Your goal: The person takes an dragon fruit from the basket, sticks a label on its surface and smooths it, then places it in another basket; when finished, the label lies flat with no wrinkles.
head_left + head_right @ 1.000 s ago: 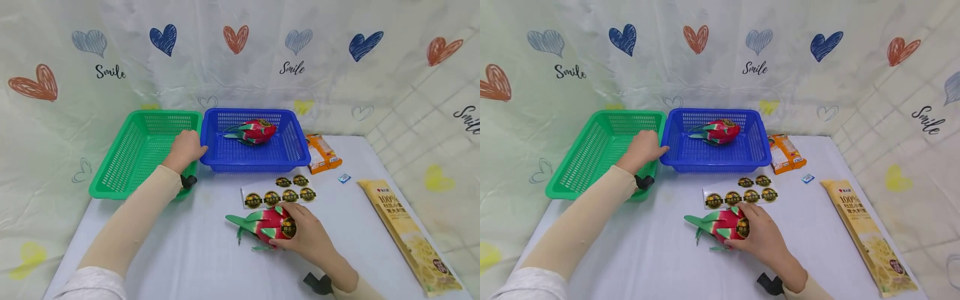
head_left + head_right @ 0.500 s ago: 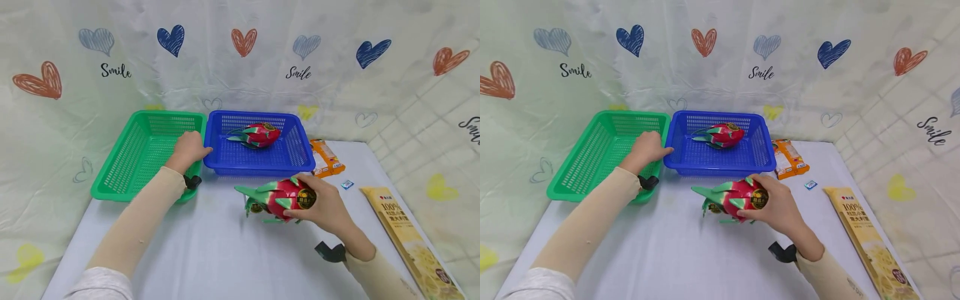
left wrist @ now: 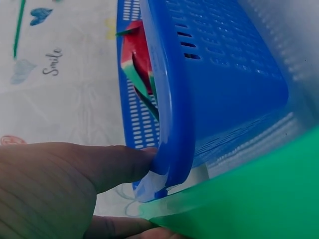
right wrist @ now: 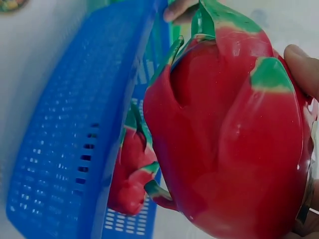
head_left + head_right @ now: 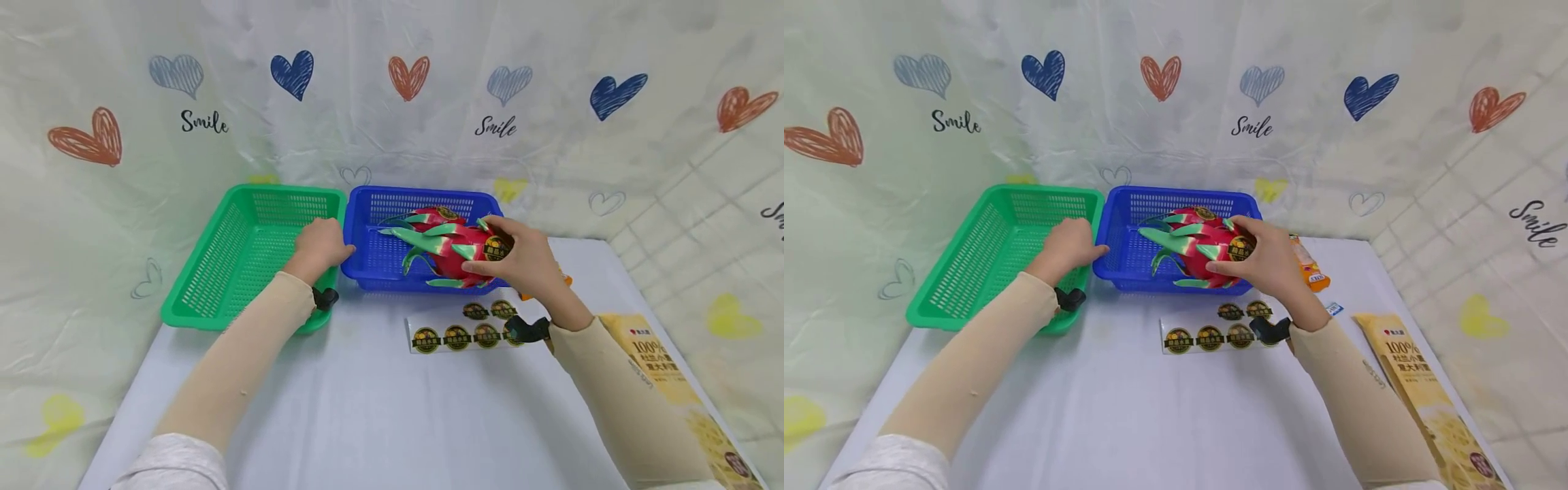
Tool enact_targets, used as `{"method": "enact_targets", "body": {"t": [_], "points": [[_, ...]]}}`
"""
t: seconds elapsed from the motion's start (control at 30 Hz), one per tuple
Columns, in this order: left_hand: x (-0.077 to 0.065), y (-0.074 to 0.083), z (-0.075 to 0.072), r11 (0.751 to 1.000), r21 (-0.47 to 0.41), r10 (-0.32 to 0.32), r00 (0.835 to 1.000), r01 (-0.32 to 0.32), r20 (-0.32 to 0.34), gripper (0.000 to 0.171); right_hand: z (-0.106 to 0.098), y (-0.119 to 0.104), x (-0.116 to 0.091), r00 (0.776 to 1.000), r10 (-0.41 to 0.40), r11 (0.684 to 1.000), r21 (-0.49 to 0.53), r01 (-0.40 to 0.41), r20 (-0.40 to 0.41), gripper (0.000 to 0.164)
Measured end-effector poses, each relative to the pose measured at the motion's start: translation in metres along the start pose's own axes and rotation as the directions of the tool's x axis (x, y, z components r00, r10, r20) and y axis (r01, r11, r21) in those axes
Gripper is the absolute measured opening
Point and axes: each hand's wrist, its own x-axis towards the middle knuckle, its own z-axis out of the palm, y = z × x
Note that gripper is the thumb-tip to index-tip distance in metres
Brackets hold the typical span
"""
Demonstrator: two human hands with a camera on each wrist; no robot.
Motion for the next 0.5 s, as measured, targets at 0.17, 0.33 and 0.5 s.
{"method": "enact_targets", "body": {"t": [0.17, 0.33, 0.5], "points": [[-0.001, 0.005, 0.002, 1.000, 0.017, -0.005, 1.000, 0.005, 0.010, 0.036, 0.015, 0.012, 0.027, 0.999, 0.032, 0.999, 0.029, -0.032, 0.017, 0.098], [0.000, 0.005, 0.004, 1.000, 0.025, -0.017, 1.000, 0.017, 0.000, 0.036, 0.035, 0.023, 0.048, 0.999, 0.012, 0.999, 0.049, -0.014, 0.031, 0.096], [0.001, 0.003, 0.003, 0.999, 0.031, -0.020, 1.000, 0.020, -0.005, 0.037, 0.049, 0.028, 0.059, 0.997, 0.017, 1.000, -0.002, -0.017, 0.069, 0.098]]}}
